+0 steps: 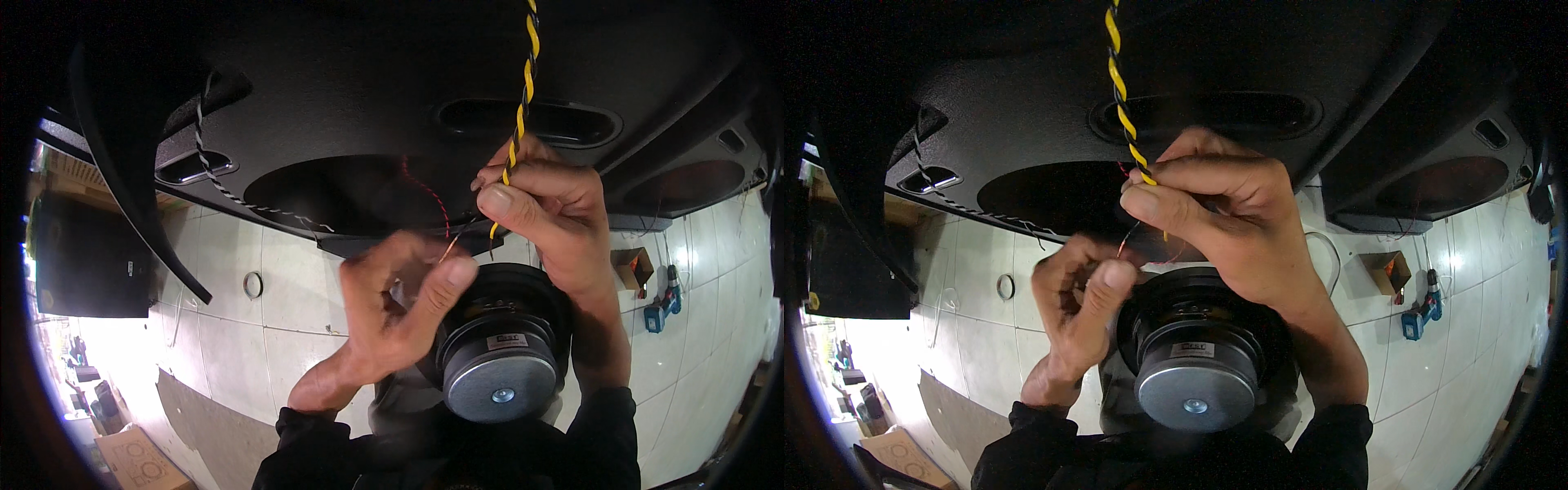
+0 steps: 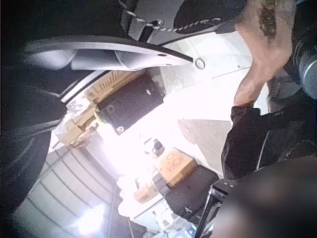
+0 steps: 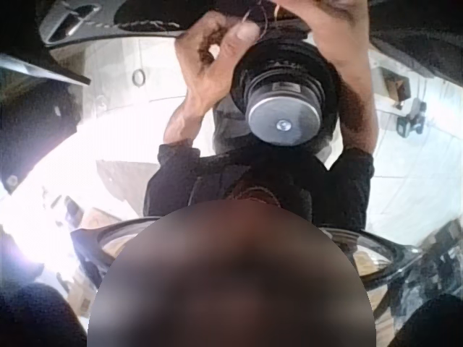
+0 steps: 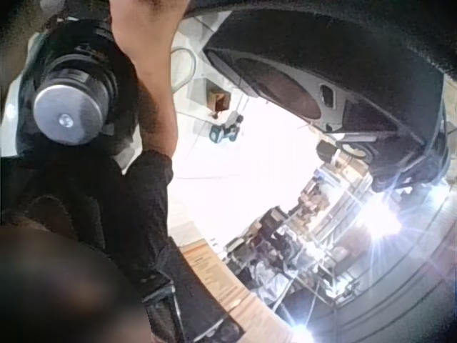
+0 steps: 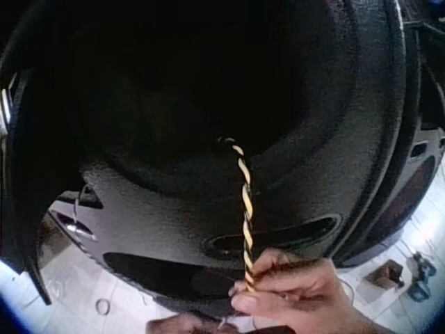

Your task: The person secures a speaker to a speaker enclosure using electrical tape, then connects wires to the speaker terminals. They repeat the process with a second speaker, taping it and wiring it to the enclosure.

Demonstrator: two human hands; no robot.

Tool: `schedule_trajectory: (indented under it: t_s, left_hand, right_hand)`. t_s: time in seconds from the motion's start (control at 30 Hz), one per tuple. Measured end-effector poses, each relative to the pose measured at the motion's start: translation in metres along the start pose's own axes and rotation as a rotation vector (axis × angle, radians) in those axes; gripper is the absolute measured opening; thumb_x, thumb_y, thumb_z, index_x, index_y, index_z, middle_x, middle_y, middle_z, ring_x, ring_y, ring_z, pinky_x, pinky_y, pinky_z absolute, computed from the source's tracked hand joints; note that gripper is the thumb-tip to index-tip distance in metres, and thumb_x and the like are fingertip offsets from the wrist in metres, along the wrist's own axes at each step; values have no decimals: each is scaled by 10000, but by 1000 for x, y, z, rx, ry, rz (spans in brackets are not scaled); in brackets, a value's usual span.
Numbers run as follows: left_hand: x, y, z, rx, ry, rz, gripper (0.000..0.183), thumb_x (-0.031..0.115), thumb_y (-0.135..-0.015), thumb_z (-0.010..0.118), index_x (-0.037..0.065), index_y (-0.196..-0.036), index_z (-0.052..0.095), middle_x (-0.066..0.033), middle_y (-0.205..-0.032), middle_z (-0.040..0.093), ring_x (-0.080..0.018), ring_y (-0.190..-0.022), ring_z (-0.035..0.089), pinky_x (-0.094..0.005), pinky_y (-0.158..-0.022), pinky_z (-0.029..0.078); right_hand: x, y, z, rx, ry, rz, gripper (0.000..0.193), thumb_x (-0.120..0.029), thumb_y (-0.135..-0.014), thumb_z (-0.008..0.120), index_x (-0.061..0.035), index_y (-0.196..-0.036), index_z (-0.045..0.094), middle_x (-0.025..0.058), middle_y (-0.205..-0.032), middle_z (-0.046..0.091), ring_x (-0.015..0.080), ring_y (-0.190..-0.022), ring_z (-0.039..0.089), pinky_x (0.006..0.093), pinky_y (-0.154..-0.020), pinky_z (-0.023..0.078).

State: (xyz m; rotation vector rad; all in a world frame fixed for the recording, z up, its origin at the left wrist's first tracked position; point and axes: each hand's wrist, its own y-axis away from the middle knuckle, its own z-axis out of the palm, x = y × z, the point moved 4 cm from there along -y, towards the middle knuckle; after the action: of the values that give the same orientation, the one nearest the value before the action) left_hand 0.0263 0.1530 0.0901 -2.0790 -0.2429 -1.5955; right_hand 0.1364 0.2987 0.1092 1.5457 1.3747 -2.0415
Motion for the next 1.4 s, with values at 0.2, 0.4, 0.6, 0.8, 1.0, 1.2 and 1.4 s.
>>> schedule_trajectory:
  t_s: [0.2,0.4,0.6,0.8,1.0,1.2,1.4]
  left_hand:
    - [-24,-10,23,-40,396,-277,343,235,-920,760,-43,-1091,656,-110,-902,726,-125,-793,676,-266,-757,514]
    - [-34,-10,18,-158,963,-405,180,174,-954,675,0,-996,693,-112,-901,727,-166,-860,692,-300,-818,503]
    - [-38,-5,12,-163,1016,-485,153,150,-941,645,16,-995,696,-89,-863,717,-164,-813,676,-291,-768,443]
    - [-32,-8,3,19,635,-287,124,108,-901,705,10,-976,720,-114,-910,739,-166,-802,678,-304,-745,470]
    - [-8,-12,-13,185,-293,353,115,39,-765,797,70,-865,750,-72,-893,712,-164,-808,640,-273,-692,513]
    - [3,-12,-15,262,-836,1100,217,66,-699,833,95,-892,740,-33,-944,694,-166,-912,627,-286,-696,528]
    - [-24,-24,-21,-172,694,-75,436,342,-995,615,-75,-1098,695,-170,-969,735,-191,-832,714,-304,-704,559]
  right_hand:
    - [-7,5,-2,105,52,112,123,-75,-899,739,7,-990,749,79,-892,678,82,-783,667,212,-645,507]
    - [-3,1,-1,-90,-109,43,100,2,-869,694,-22,-952,644,131,-1084,685,153,-852,690,242,-703,528]
    - [5,-5,6,-320,-428,-25,262,16,-785,778,-54,-933,574,179,-1066,689,276,-972,680,341,-755,556]
    - [4,-10,3,-291,-267,-92,289,70,-778,785,-47,-943,579,113,-906,653,198,-863,671,293,-707,552]
    - [-4,-4,5,-160,126,111,243,61,-789,789,-33,-887,588,81,-864,629,135,-776,660,240,-670,529]
    - [-3,6,1,-133,-143,360,159,5,-843,759,-19,-890,609,79,-789,656,135,-729,688,239,-625,538]
    - [-5,-3,-5,-179,174,-171,155,-2,-822,779,-13,-838,625,92,-777,629,148,-719,662,263,-618,515]
